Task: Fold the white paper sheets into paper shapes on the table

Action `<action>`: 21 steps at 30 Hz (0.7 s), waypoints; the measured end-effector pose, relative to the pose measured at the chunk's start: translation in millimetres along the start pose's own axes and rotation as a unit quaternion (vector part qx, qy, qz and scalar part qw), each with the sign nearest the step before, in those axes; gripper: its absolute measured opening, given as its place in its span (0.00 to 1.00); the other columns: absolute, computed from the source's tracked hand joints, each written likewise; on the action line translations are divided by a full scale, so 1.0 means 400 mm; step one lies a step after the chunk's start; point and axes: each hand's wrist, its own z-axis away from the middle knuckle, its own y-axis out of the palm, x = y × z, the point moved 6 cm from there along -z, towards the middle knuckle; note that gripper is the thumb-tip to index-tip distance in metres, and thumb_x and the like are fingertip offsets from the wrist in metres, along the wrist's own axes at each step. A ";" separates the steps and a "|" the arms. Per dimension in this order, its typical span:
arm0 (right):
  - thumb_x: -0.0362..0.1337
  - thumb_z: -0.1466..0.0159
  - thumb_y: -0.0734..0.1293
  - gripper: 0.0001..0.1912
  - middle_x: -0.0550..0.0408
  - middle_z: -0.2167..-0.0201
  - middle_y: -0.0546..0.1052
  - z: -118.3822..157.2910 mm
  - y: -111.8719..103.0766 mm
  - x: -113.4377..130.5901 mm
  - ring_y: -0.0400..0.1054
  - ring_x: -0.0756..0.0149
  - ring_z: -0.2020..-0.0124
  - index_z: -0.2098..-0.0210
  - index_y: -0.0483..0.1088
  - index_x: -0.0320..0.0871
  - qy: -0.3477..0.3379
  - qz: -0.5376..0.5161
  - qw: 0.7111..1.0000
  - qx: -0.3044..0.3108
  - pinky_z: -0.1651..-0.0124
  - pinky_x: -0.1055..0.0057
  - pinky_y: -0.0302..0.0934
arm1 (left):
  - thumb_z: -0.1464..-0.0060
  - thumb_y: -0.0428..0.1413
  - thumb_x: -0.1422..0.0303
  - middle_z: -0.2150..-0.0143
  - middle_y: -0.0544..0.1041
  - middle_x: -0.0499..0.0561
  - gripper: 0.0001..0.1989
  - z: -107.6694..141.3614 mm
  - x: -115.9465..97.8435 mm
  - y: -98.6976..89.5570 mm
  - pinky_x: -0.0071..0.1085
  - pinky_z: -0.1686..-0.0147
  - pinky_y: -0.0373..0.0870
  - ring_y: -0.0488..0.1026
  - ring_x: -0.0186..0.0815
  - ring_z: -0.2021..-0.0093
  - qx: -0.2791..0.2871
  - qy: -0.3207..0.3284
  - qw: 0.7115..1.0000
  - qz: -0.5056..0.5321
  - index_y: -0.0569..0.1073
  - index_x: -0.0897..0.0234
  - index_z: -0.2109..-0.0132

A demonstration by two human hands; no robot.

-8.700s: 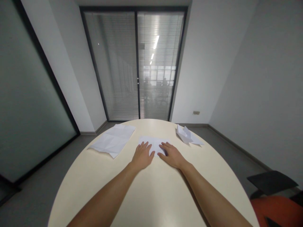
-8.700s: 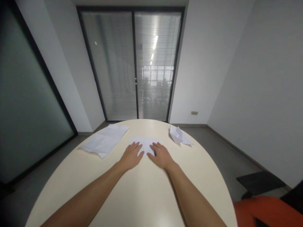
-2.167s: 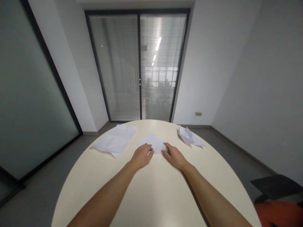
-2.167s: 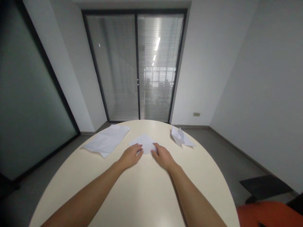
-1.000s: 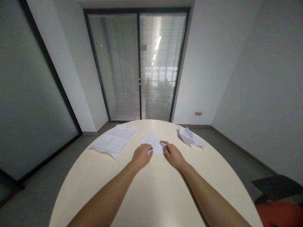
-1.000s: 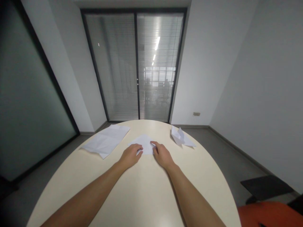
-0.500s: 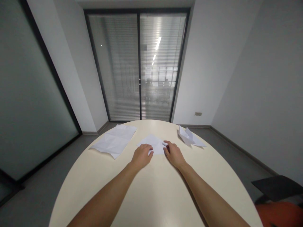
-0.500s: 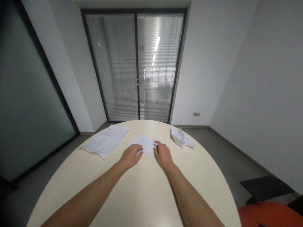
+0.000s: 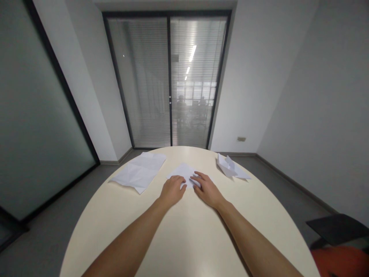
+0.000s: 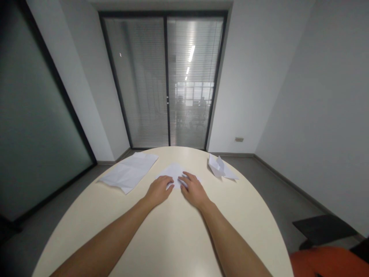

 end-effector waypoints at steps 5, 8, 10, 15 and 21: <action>0.34 0.34 0.64 0.18 0.43 0.38 0.69 0.003 0.006 -0.011 0.62 0.54 0.37 0.47 0.77 0.45 0.025 0.003 0.999 0.024 0.34 0.55 0.55 | 0.37 0.53 0.67 0.51 0.79 0.53 0.10 0.001 -0.002 -0.001 0.38 0.45 0.67 0.72 0.42 0.47 0.004 -0.003 1.000 0.000 0.75 0.61 0.52; 0.34 0.34 0.63 0.18 0.44 0.39 0.70 0.002 0.006 -0.009 0.63 0.54 0.38 0.47 0.77 0.46 0.041 0.001 0.998 0.043 0.35 0.55 0.56 | 0.37 0.53 0.66 0.51 0.79 0.53 0.10 0.001 -0.001 0.000 0.38 0.45 0.67 0.72 0.42 0.47 0.003 -0.001 1.000 0.000 0.75 0.61 0.52; 0.34 0.34 0.63 0.18 0.45 0.40 0.71 0.001 0.007 -0.009 0.64 0.55 0.39 0.47 0.77 0.46 0.048 -0.003 0.997 0.052 0.35 0.56 0.56 | 0.37 0.54 0.67 0.51 0.78 0.53 0.10 0.001 0.000 0.002 0.38 0.45 0.67 0.71 0.42 0.47 0.002 -0.001 1.000 0.001 0.75 0.61 0.52; 0.34 0.34 0.63 0.17 0.46 0.42 0.74 0.000 0.008 -0.007 0.66 0.57 0.41 0.48 0.77 0.46 0.043 -0.004 0.998 0.052 0.36 0.58 0.57 | 0.38 0.54 0.67 0.51 0.78 0.53 0.09 0.001 0.002 0.003 0.37 0.45 0.66 0.71 0.41 0.47 0.004 -0.002 1.000 0.003 0.75 0.61 0.52; 0.34 0.33 0.63 0.17 0.46 0.44 0.75 -0.001 0.009 -0.007 0.68 0.58 0.42 0.49 0.78 0.45 0.040 -0.002 0.998 0.048 0.36 0.59 0.58 | 0.38 0.54 0.67 0.50 0.78 0.53 0.09 0.000 0.002 0.004 0.38 0.45 0.66 0.71 0.41 0.47 0.004 -0.001 1.000 0.004 0.75 0.61 0.52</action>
